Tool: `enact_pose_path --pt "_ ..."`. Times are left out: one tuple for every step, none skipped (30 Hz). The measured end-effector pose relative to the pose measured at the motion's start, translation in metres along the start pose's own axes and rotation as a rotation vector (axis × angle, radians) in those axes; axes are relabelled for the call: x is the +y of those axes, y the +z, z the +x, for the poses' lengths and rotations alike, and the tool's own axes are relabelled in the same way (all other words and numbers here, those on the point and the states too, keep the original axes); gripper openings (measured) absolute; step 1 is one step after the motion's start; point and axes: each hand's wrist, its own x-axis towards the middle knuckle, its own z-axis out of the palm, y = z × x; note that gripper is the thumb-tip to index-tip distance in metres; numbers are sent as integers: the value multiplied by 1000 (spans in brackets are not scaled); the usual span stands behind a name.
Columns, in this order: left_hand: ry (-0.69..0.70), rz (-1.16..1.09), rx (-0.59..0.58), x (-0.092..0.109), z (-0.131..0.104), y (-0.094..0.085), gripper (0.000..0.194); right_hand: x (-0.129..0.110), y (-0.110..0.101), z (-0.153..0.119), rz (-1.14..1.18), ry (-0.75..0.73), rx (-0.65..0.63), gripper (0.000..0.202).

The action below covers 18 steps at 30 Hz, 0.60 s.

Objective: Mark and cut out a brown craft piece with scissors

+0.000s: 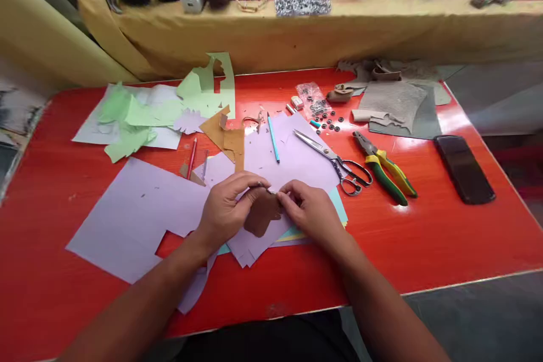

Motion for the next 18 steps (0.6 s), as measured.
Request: enact_pose_path --pt "5 2 -3 0 -1 0 21 0 0 0 -1 1 2 13" --pt "11 4 -6 -1 -2 0 21 0 0 0 -2 2 3 12" --pt "18 8 -9 -1 -2 0 21 0 0 0 -1 2 5 12" --pt "26 13 -12 -1 -3 0 21 0 0 0 0 1 5 12" --pt "37 20 -15 -1 -3 1 20 1 0 0 3 -3 6 12" --pt "47 28 -18 -1 -3 1 20 1 0 0 5 -6 5 12" --pt "57 35 -21 -2 -3 1 20 1 0 0 8 -7 5 13" --pt "63 42 -22 -2 -3 2 20 1 0 0 11 -7 5 13" --pt "67 49 -24 -2 -3 2 20 1 0 0 15 -4 5 13" --pt "71 56 -26 -2 -2 2 20 1 0 0 18 -2 5 13" --pt "74 62 -27 -2 -2 3 20 1 0 0 21 -1 5 13" --pt "76 67 -28 -3 -2 3 20 1 0 0 22 -1 5 12" --pt "78 72 -29 -3 -2 3 19 1 0 0 21 -3 7 13" --pt "79 76 -30 -3 -2 3 19 1 0 0 21 -4 7 13" --pt "78 78 -31 -3 -3 3 20 1 0 0 21 -6 8 13" --pt "78 77 -31 -3 -3 3 20 1 0 0 21 -8 8 13" --pt "79 76 -32 -3 -3 3 20 1 0 0 23 -8 9 13" --pt "81 74 -33 -3 -3 3 20 1 0 0 25 -7 8 12"
